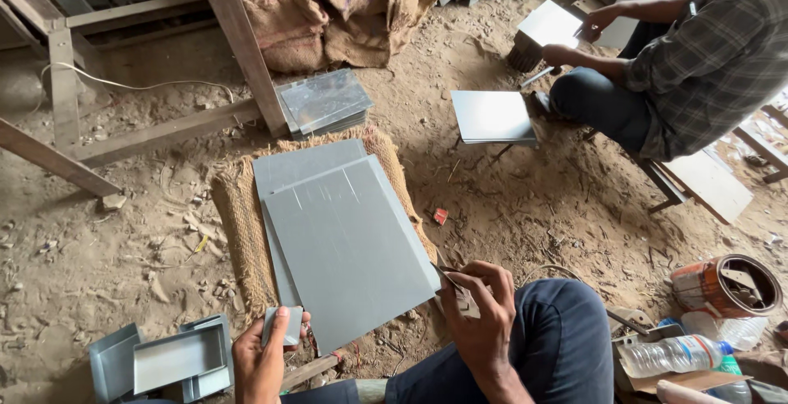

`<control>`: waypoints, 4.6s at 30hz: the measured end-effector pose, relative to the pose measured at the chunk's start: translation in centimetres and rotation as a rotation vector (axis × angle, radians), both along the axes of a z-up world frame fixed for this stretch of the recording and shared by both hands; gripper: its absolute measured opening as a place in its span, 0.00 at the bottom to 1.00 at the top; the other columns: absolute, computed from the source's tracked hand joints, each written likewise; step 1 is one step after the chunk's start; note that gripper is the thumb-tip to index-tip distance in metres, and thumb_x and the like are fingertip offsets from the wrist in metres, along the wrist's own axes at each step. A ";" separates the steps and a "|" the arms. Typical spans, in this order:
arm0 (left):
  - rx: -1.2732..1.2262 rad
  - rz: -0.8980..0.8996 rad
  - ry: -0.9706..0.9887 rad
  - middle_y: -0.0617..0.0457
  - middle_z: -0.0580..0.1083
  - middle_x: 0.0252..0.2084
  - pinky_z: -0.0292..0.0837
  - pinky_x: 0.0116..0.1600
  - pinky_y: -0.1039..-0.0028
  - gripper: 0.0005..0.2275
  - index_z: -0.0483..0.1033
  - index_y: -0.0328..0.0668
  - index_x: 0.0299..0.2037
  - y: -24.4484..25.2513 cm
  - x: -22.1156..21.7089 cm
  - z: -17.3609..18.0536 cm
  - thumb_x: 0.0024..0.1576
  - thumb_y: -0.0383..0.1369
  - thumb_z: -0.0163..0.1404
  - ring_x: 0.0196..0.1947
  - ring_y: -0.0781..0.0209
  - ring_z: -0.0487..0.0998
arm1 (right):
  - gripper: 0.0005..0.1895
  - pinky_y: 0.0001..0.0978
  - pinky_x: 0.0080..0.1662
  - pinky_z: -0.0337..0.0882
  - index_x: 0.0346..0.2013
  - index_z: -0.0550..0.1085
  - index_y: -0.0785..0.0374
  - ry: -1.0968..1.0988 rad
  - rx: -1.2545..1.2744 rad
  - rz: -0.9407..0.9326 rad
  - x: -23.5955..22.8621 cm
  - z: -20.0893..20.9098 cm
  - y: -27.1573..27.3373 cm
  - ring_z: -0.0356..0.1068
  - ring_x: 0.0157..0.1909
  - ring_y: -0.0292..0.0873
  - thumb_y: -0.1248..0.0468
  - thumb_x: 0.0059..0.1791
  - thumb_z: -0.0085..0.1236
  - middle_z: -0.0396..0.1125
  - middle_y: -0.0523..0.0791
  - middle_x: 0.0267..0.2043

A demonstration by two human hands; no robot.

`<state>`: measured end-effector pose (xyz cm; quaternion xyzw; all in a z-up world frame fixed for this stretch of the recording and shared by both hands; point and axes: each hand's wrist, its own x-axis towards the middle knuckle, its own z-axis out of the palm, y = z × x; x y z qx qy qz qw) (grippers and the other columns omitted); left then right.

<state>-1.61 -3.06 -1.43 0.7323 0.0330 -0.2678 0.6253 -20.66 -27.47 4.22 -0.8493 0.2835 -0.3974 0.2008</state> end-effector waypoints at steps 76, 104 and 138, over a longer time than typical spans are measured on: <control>-0.198 0.035 0.002 0.51 0.82 0.36 0.70 0.35 0.77 0.12 0.81 0.38 0.40 0.0 -1.7 4.6 0.65 0.37 0.48 0.29 0.68 0.77 | 0.13 0.26 0.27 0.72 0.27 0.76 0.70 0.225 0.538 0.002 0.4 0.8 -1.5 0.78 0.27 0.35 0.63 0.53 0.62 0.75 0.47 0.23; -0.234 0.031 0.056 0.53 0.81 0.33 0.73 0.29 0.75 0.11 0.82 0.39 0.39 -0.2 -1.8 5.3 0.64 0.37 0.49 0.27 0.71 0.76 | 0.16 0.32 0.28 0.71 0.24 0.74 0.67 0.438 0.315 0.050 1.7 3.1 -1.2 0.75 0.21 0.39 0.61 0.53 0.60 0.73 0.49 0.20; -0.214 0.043 -0.004 0.54 0.82 0.34 0.70 0.33 0.79 0.11 0.82 0.40 0.40 0.0 -1.6 4.5 0.65 0.37 0.48 0.29 0.71 0.78 | 0.17 0.29 0.30 0.73 0.24 0.74 0.70 0.336 0.330 0.113 1.2 2.2 -1.6 0.77 0.24 0.38 0.62 0.54 0.61 0.75 0.49 0.22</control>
